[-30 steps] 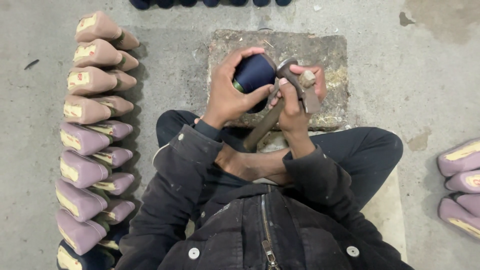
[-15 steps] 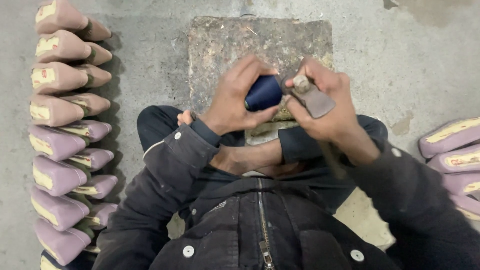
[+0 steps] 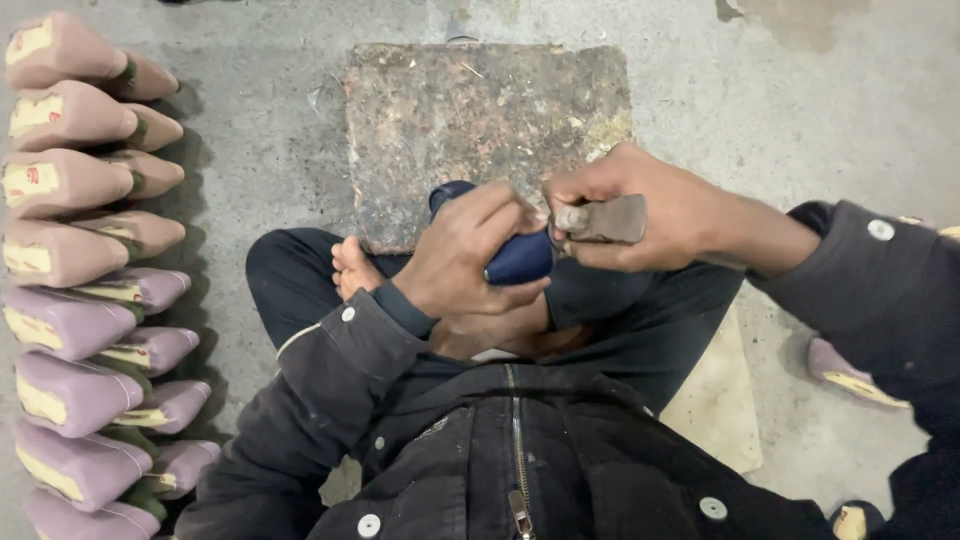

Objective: The person sits cross-legged on the floor and uses a hammer to tap the sole and edges of several blue slip-on shoes. They handle each shoe one at a time, rotating it to work on different areas, then place it back in a line with other finished shoes.

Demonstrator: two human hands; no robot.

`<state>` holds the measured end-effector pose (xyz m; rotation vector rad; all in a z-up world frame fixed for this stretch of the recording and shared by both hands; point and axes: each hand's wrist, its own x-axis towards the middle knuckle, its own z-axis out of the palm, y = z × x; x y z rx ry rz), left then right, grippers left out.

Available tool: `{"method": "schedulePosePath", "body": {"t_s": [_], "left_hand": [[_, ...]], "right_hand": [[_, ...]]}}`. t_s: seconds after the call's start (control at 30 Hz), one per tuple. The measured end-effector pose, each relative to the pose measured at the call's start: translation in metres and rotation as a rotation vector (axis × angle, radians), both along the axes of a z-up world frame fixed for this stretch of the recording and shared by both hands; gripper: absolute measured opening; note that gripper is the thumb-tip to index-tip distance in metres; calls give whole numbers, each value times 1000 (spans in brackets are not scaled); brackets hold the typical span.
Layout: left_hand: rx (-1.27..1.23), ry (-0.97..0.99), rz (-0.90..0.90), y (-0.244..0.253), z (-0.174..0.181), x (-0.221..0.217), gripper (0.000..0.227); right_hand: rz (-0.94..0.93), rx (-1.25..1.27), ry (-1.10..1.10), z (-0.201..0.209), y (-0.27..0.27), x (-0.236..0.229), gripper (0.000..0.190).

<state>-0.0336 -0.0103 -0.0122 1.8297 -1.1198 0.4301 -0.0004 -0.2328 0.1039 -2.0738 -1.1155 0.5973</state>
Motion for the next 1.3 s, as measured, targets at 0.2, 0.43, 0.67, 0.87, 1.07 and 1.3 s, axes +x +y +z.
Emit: {"method": "schedulePosePath", "body": {"t_s": [0.2,0.43,0.67,0.87,1.07,1.3], "left_hand": [[-84,-37,50,-2,-21,-11,47],[-210,50,138,-5,-15,-21,42],[-172,28,94,-1,-18,-44,37],[-185,-29,74,-6,-27,-47,39],[-190,-77,51,-7,-40,-55,38],[-226,-298,26,-18,-76,-61,35]], "right_hand": [[-20,-42,222,-5,9,8,10],[-466,322,479,-66,-11,-30,13],[-814,670,417,-91,5,-92,17],[-957,629,252,-76,23,-119,11],[-871,470,179,-53,28,-125,10],[-690,157,96,-59,10,-116,10]]}}
